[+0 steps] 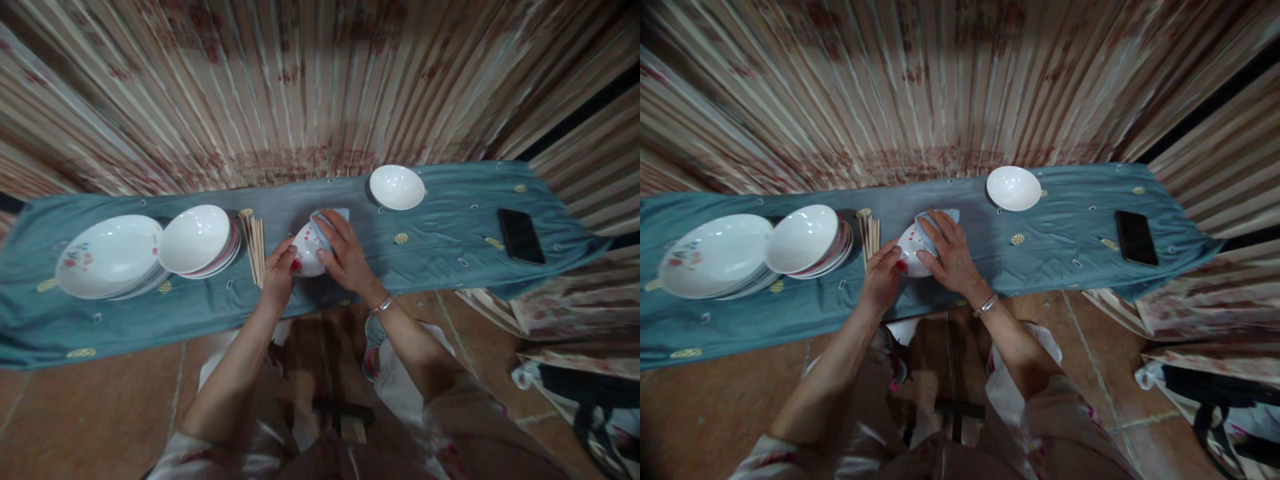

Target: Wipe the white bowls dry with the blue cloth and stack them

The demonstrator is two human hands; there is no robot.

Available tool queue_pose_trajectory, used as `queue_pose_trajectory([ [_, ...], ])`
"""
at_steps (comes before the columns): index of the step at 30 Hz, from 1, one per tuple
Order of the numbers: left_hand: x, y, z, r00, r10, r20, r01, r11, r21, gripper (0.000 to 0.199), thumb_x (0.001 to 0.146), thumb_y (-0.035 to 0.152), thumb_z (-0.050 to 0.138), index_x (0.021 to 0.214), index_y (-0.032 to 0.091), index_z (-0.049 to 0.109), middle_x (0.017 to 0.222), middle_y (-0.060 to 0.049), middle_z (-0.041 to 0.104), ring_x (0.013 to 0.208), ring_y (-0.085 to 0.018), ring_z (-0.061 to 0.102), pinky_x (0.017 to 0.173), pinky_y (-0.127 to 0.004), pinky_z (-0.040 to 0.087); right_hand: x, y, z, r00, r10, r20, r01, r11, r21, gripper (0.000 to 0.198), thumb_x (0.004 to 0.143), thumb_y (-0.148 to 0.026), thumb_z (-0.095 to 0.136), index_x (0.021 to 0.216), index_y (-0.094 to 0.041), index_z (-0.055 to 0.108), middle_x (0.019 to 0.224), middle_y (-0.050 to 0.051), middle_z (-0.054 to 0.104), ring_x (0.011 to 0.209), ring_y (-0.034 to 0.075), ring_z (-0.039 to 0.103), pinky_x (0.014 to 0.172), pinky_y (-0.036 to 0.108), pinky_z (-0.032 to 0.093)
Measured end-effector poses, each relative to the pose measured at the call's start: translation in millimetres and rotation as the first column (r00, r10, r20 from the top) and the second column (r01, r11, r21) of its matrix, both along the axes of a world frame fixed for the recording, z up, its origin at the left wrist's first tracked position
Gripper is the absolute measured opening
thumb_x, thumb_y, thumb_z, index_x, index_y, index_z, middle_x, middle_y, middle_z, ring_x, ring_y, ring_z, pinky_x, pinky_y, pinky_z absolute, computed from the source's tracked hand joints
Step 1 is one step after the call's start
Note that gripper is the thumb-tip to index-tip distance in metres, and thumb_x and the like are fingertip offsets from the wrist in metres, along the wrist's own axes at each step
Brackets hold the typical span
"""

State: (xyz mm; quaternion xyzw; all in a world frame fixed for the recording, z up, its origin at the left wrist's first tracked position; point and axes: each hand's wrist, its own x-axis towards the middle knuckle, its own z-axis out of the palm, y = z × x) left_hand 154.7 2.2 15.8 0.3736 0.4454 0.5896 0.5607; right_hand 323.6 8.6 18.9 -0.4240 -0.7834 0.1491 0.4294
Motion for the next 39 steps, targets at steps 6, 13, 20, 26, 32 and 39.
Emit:
queue_pose_trajectory([
  [6,-1,4,-3.9,0.997,0.050,0.066,-0.048,0.998,-0.040,0.032,0.067,0.042,0.083,0.089,0.019,0.076,0.083,-0.002,0.074,0.075,-0.015,0.064,0.073,-0.027,0.049,4,10,-13,0.980,-0.060,-0.187,0.038,0.992,-0.119,0.067,0.104,-0.064,0.026,0.156,-0.025,0.044,0.161,0.009,0.047,0.153,0.025,0.037,0.131,0.050,0.026],
  [13,-3,7,-4.9,0.982,0.090,0.164,-0.076,0.993,-0.089,0.034,0.061,0.038,0.087,0.087,0.019,0.075,0.084,-0.001,0.076,0.074,-0.014,0.066,0.073,-0.026,0.050,2,20,-33,0.919,-0.162,-0.358,0.045,0.948,-0.314,0.076,0.098,-0.077,0.027,0.152,-0.028,0.049,0.161,0.006,0.047,0.153,0.024,0.039,0.132,0.047,0.024],
  [20,-1,6,0.5,0.981,0.075,0.176,-0.064,0.996,-0.069,0.033,0.061,0.038,0.088,0.084,0.019,0.075,0.081,-0.002,0.076,0.073,-0.016,0.068,0.070,-0.027,0.051,1,21,-41,0.890,-0.177,-0.419,0.004,0.924,-0.383,0.078,0.098,-0.078,0.027,0.154,-0.027,0.046,0.164,0.006,0.044,0.155,0.022,0.037,0.132,0.046,0.023],
  [26,-2,6,6.4,0.976,0.091,0.196,-0.072,0.992,-0.103,0.030,0.058,0.033,0.088,0.080,0.019,0.072,0.076,-0.001,0.075,0.066,-0.014,0.065,0.066,-0.025,0.050,-3,20,-44,0.849,-0.200,-0.489,-0.024,0.910,-0.414,0.083,0.094,-0.082,0.032,0.153,-0.027,0.047,0.162,0.007,0.047,0.154,0.022,0.038,0.132,0.045,0.025],
  [32,-2,5,5.6,0.961,0.088,0.262,-0.056,0.990,-0.126,0.024,0.060,0.026,0.083,0.080,0.018,0.072,0.074,0.000,0.072,0.063,-0.013,0.064,0.064,-0.025,0.047,-1,20,-34,0.826,-0.228,-0.516,0.003,0.917,-0.400,0.079,0.092,-0.083,0.037,0.146,-0.029,0.056,0.156,0.006,0.054,0.150,0.025,0.044,0.131,0.047,0.027],
  [39,9,3,-1.0,0.964,0.008,0.267,0.012,0.997,-0.072,0.033,0.067,0.042,0.086,0.082,0.016,0.073,0.083,-0.005,0.075,0.082,-0.020,0.069,0.076,-0.030,0.051,5,22,-18,0.820,-0.217,-0.530,-0.009,0.921,-0.390,0.070,0.088,-0.075,0.057,0.142,-0.029,0.060,0.151,0.004,0.060,0.143,0.025,0.051,0.129,0.046,0.031],
])
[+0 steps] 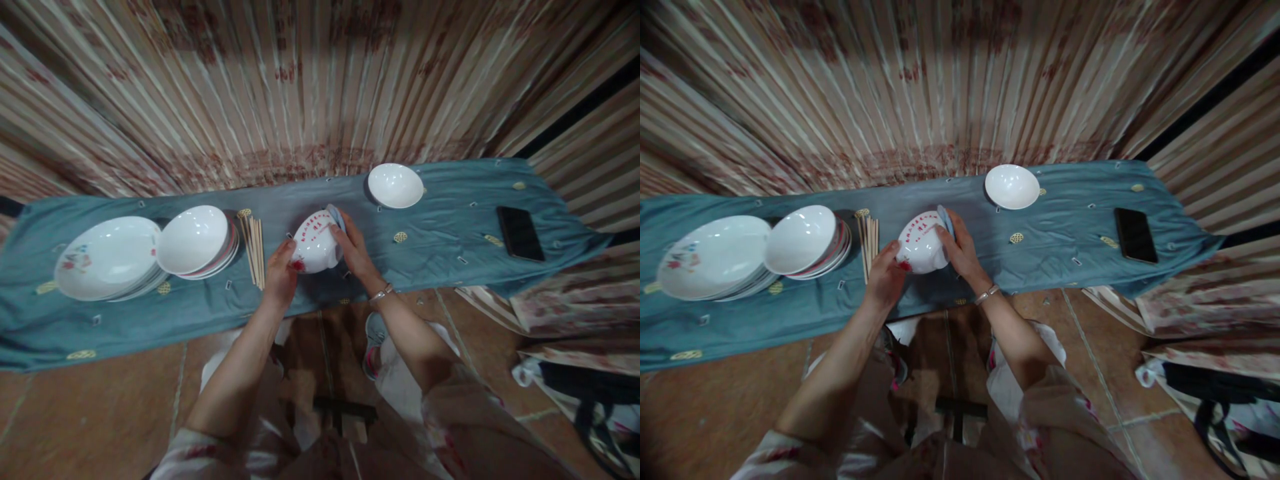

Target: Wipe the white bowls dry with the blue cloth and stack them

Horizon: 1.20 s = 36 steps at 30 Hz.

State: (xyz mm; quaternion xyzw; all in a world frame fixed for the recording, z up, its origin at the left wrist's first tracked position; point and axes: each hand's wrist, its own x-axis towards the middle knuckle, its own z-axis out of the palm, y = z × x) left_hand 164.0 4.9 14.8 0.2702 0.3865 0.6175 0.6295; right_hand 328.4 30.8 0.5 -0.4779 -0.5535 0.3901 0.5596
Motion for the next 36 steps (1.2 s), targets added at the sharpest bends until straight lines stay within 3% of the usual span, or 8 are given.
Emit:
queue_pose_trajectory([
  [3,5,1,-3.7,0.999,-0.031,-0.019,0.032,0.999,0.006,0.039,0.069,0.048,0.085,0.086,0.015,0.073,0.087,-0.008,0.076,0.092,-0.024,0.071,0.081,-0.033,0.051,4,2,3,0.999,-0.011,0.038,0.009,0.999,0.040,0.068,0.088,-0.071,0.061,0.140,-0.027,0.061,0.149,0.006,0.061,0.140,0.027,0.053,0.127,0.046,0.034],
  [10,12,1,-7.5,0.998,-0.054,-0.039,0.054,0.999,-0.007,0.042,0.070,0.051,0.084,0.089,0.015,0.073,0.092,-0.008,0.077,0.093,-0.023,0.071,0.082,-0.033,0.052,12,6,2,0.985,-0.030,0.168,0.011,0.994,0.109,0.063,0.092,-0.066,0.056,0.141,-0.027,0.059,0.148,0.007,0.061,0.140,0.029,0.053,0.126,0.050,0.036],
  [17,10,-1,-4.4,0.988,-0.050,-0.149,0.053,0.998,0.022,0.037,0.071,0.054,0.082,0.081,0.020,0.072,0.076,-0.003,0.071,0.071,-0.016,0.061,0.065,-0.027,0.046,13,5,3,0.972,-0.054,0.228,0.019,0.988,0.153,0.064,0.094,-0.067,0.052,0.142,-0.026,0.058,0.147,0.008,0.061,0.138,0.029,0.054,0.125,0.049,0.038],
  [24,2,1,1.1,0.971,0.054,-0.234,-0.026,0.992,0.122,0.034,0.069,0.046,0.084,0.091,0.022,0.076,0.091,-0.003,0.075,0.083,-0.016,0.064,0.080,-0.027,0.049,11,5,2,0.961,-0.048,0.272,0.000,0.985,0.174,0.066,0.095,-0.068,0.051,0.144,-0.025,0.056,0.149,0.009,0.059,0.142,0.028,0.052,0.127,0.048,0.035],
  [29,-4,1,9.5,0.955,0.053,-0.293,0.001,0.983,0.181,0.031,0.070,0.039,0.083,0.096,0.022,0.077,0.100,-0.005,0.078,0.091,-0.020,0.068,0.084,-0.031,0.052,7,1,5,0.947,-0.044,0.319,-0.022,0.980,0.198,0.066,0.096,-0.069,0.050,0.145,-0.026,0.056,0.151,0.009,0.058,0.145,0.029,0.049,0.128,0.047,0.033],
  [36,-9,0,15.3,0.941,0.078,-0.330,-0.037,0.991,0.128,0.026,0.076,0.034,0.080,0.097,0.020,0.079,0.097,-0.005,0.077,0.087,-0.020,0.068,0.080,-0.029,0.052,1,-7,11,0.922,0.007,0.388,-0.101,0.970,0.223,0.066,0.097,-0.065,0.048,0.152,-0.028,0.049,0.158,0.010,0.050,0.150,0.031,0.042,0.130,0.053,0.027],
])
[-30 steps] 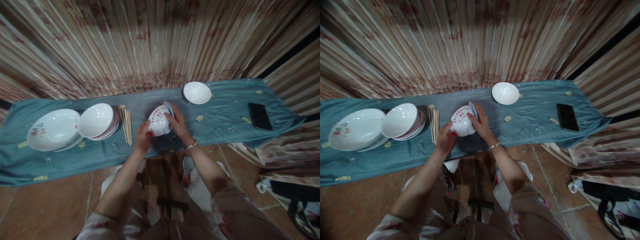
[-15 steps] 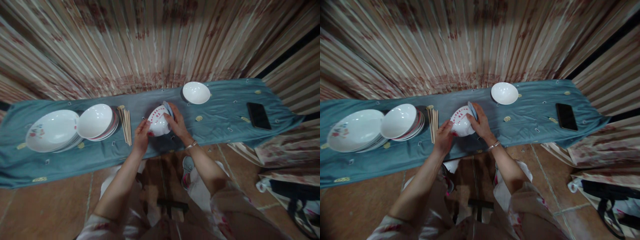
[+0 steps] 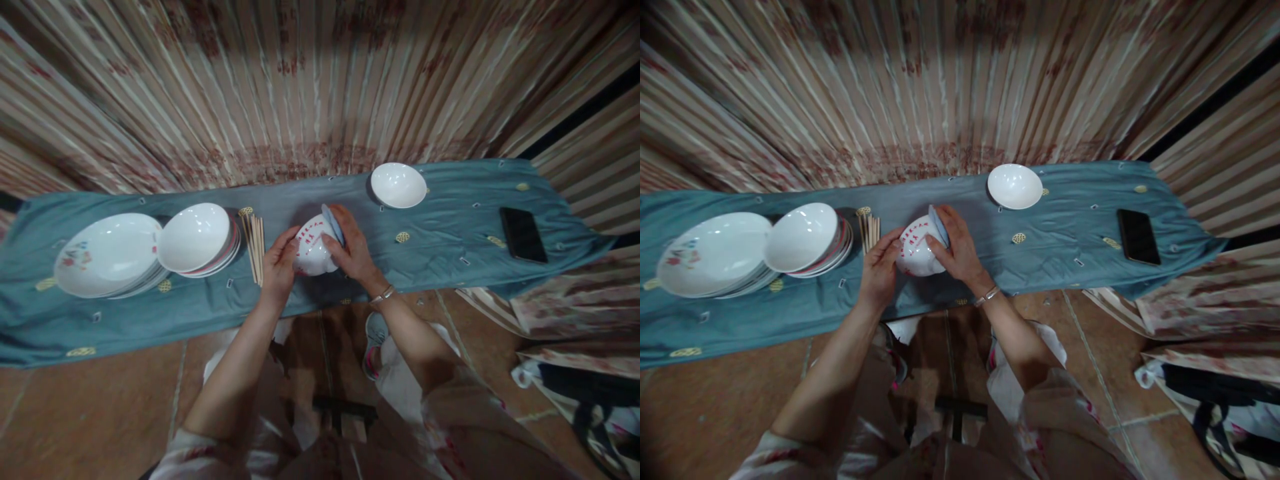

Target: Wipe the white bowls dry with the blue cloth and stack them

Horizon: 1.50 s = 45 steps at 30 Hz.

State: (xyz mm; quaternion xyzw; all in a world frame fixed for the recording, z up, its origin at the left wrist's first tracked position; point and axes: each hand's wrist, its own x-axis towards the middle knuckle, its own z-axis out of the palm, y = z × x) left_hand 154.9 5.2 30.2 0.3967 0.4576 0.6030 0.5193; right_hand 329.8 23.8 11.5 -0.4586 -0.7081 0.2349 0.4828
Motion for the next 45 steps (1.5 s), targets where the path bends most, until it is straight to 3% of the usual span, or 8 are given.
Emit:
queue_pose_trajectory([
  [10,-9,3,1.3,0.998,-0.062,-0.022,0.061,0.997,-0.037,0.022,0.074,0.031,0.080,0.091,0.019,0.080,0.085,-0.004,0.077,0.078,-0.019,0.067,0.074,-0.028,0.052,-6,-10,10,0.981,0.025,0.192,-0.041,0.996,0.077,0.063,0.102,-0.057,0.040,0.157,-0.026,0.042,0.165,0.009,0.039,0.155,0.031,0.032,0.131,0.055,0.023],
  [20,-7,0,0.7,0.997,-0.070,0.024,0.071,0.997,-0.038,0.018,0.076,0.032,0.077,0.089,0.019,0.078,0.077,-0.002,0.072,0.067,-0.016,0.061,0.065,-0.027,0.047,-15,-18,19,0.951,0.070,0.301,-0.097,0.992,0.077,0.064,0.099,-0.065,0.043,0.154,-0.031,0.047,0.165,0.007,0.040,0.156,0.035,0.029,0.129,0.060,0.020],
  [26,-5,0,-3.7,0.999,-0.043,0.031,0.045,0.998,-0.038,0.023,0.074,0.036,0.078,0.090,0.020,0.078,0.075,-0.002,0.073,0.065,-0.016,0.062,0.062,-0.026,0.046,-11,-15,11,0.980,0.042,0.194,-0.056,0.996,0.071,0.065,0.102,-0.059,0.036,0.157,-0.025,0.042,0.163,0.011,0.042,0.154,0.031,0.034,0.130,0.055,0.024],
  [34,-7,2,-6.3,0.998,-0.020,0.052,0.023,0.998,-0.061,0.028,0.072,0.039,0.078,0.091,0.020,0.076,0.077,-0.003,0.072,0.067,-0.018,0.062,0.065,-0.029,0.046,-15,-12,-9,0.999,-0.028,-0.038,0.027,0.999,-0.026,0.065,0.103,-0.065,0.030,0.156,-0.029,0.041,0.160,0.008,0.046,0.153,0.027,0.036,0.132,0.051,0.024],
  [45,-8,3,-3.6,0.994,0.020,0.110,-0.012,0.997,-0.074,0.025,0.065,0.033,0.079,0.085,0.018,0.076,0.072,-0.001,0.073,0.061,-0.013,0.060,0.061,-0.024,0.044,-30,-18,-44,0.916,-0.172,-0.362,0.076,0.962,-0.264,0.084,0.094,-0.081,0.032,0.156,-0.025,0.036,0.161,0.011,0.043,0.152,0.028,0.038,0.131,0.052,0.025],
])
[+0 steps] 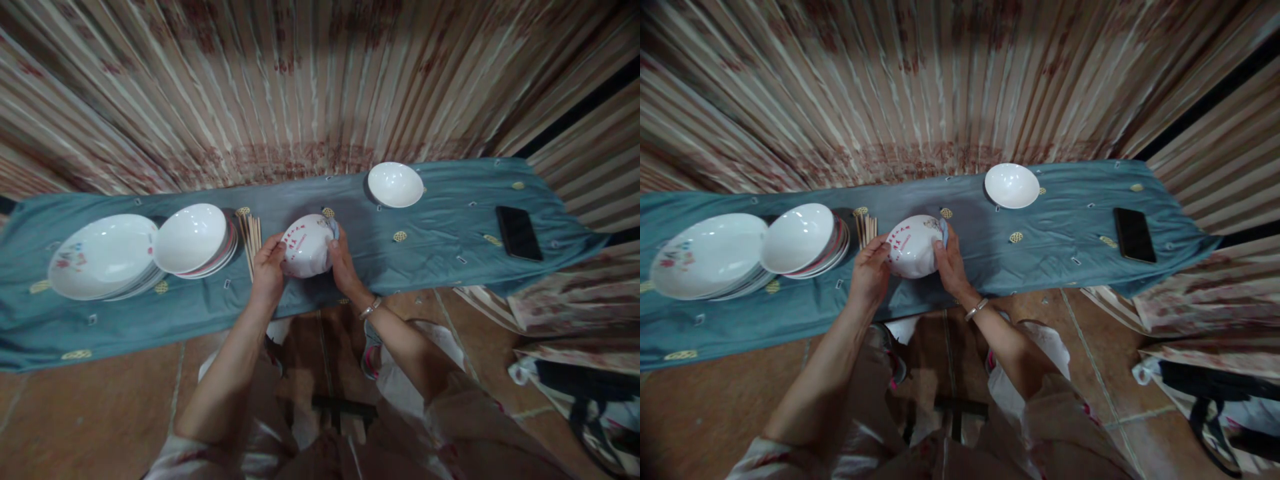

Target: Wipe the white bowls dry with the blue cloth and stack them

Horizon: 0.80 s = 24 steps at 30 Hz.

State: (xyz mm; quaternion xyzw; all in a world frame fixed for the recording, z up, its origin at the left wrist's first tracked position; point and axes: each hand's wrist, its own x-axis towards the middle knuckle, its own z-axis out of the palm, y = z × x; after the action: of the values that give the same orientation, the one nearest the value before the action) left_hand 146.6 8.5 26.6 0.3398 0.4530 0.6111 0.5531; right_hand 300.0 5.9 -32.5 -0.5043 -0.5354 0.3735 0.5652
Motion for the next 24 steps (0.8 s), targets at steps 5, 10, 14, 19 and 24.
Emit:
queue_pose_trajectory([
  [5,-1,-1,2.7,0.999,0.006,0.035,-0.006,1.000,-0.006,0.025,0.065,0.032,0.081,0.085,0.017,0.075,0.074,-0.001,0.074,0.063,-0.013,0.062,0.062,-0.024,0.046,3,-7,7,0.999,0.047,0.022,-0.047,0.999,0.008,0.091,0.088,-0.081,0.050,0.156,-0.023,0.037,0.161,0.014,0.044,0.151,0.031,0.039,0.131,0.052,0.025],
  [10,2,0,3.7,0.994,0.013,0.106,-0.013,1.000,-0.005,0.026,0.062,0.034,0.086,0.078,0.018,0.074,0.071,0.001,0.072,0.059,-0.011,0.060,0.060,-0.022,0.046,11,-5,17,0.986,0.087,0.143,-0.095,0.994,0.050,0.089,0.091,-0.079,0.048,0.159,-0.024,0.032,0.160,0.013,0.044,0.150,0.028,0.041,0.130,0.049,0.029],
  [14,6,1,-1.0,0.987,0.003,0.159,-0.003,1.000,-0.001,0.027,0.064,0.037,0.088,0.074,0.018,0.072,0.069,0.001,0.071,0.060,-0.012,0.061,0.062,-0.023,0.049,18,2,19,0.963,0.061,0.263,-0.091,0.990,0.105,0.088,0.093,-0.077,0.046,0.161,-0.023,0.029,0.160,0.014,0.044,0.150,0.027,0.042,0.129,0.048,0.032],
  [19,14,-1,-8.2,0.977,-0.015,0.212,0.019,1.000,-0.016,0.030,0.074,0.044,0.082,0.078,0.016,0.074,0.082,-0.005,0.077,0.080,-0.019,0.071,0.080,-0.030,0.057,31,10,26,0.932,0.049,0.358,-0.114,0.980,0.163,0.085,0.093,-0.073,0.052,0.158,-0.022,0.034,0.158,0.016,0.047,0.148,0.030,0.045,0.126,0.053,0.035],
  [24,27,-5,-8.7,0.963,-0.093,0.251,0.113,0.991,-0.067,0.038,0.077,0.049,0.078,0.096,0.016,0.077,0.103,-0.012,0.079,0.114,-0.031,0.071,0.102,-0.043,0.054,43,18,34,0.895,0.034,0.445,-0.130,0.974,0.186,0.081,0.091,-0.067,0.060,0.155,-0.021,0.040,0.155,0.017,0.049,0.148,0.033,0.045,0.126,0.056,0.035],
])
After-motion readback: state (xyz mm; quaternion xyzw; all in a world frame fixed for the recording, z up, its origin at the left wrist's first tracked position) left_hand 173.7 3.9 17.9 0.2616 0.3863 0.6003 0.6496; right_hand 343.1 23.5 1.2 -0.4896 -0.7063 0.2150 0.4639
